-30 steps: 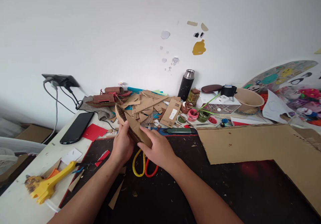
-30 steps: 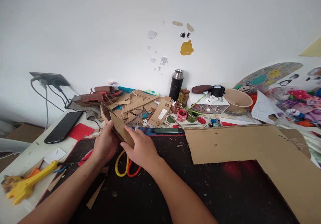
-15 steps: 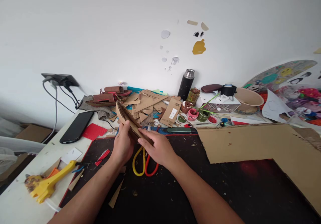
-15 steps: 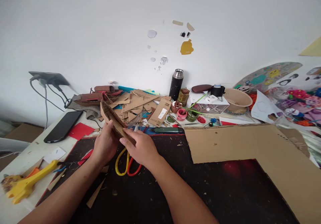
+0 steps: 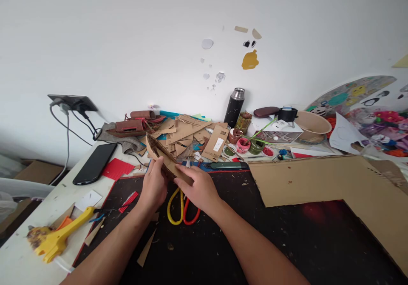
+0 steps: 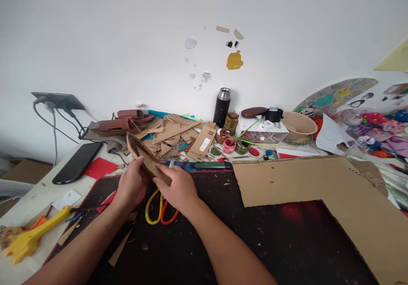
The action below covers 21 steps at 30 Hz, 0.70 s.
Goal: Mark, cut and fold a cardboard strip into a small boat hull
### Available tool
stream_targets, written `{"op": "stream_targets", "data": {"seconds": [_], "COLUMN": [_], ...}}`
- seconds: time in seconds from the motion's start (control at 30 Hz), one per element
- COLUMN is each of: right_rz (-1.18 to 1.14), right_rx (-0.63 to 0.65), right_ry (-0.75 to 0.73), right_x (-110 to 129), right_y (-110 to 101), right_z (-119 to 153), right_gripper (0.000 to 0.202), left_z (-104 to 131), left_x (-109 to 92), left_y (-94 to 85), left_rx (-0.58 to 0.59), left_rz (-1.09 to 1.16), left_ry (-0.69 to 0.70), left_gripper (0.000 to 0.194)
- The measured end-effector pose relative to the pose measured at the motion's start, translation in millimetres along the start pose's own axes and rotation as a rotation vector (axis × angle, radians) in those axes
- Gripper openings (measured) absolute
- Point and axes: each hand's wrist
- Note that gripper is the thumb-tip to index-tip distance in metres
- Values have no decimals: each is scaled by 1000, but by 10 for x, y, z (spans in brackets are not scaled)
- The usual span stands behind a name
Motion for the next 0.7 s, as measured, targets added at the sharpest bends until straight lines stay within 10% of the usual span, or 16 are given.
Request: {"op": "stream_targets", "data": {"seconds": [0.7], "right_rz": [-39], "right_rx": [-46], "right_ry": [-19], "right_x": [-73], "right_y": [-3], "right_z": [-24], "right_gripper": [48], "left_z": [94], "left_x": [-68], "left_y": [-28], "left_rx": [209], "left_rz": [-164], "left_ry": [127], "left_gripper": [44]}}
Point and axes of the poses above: each hand's wrist, its own z-axis away from the middle knuckle, its own y-axis out of the palm, x = y × z
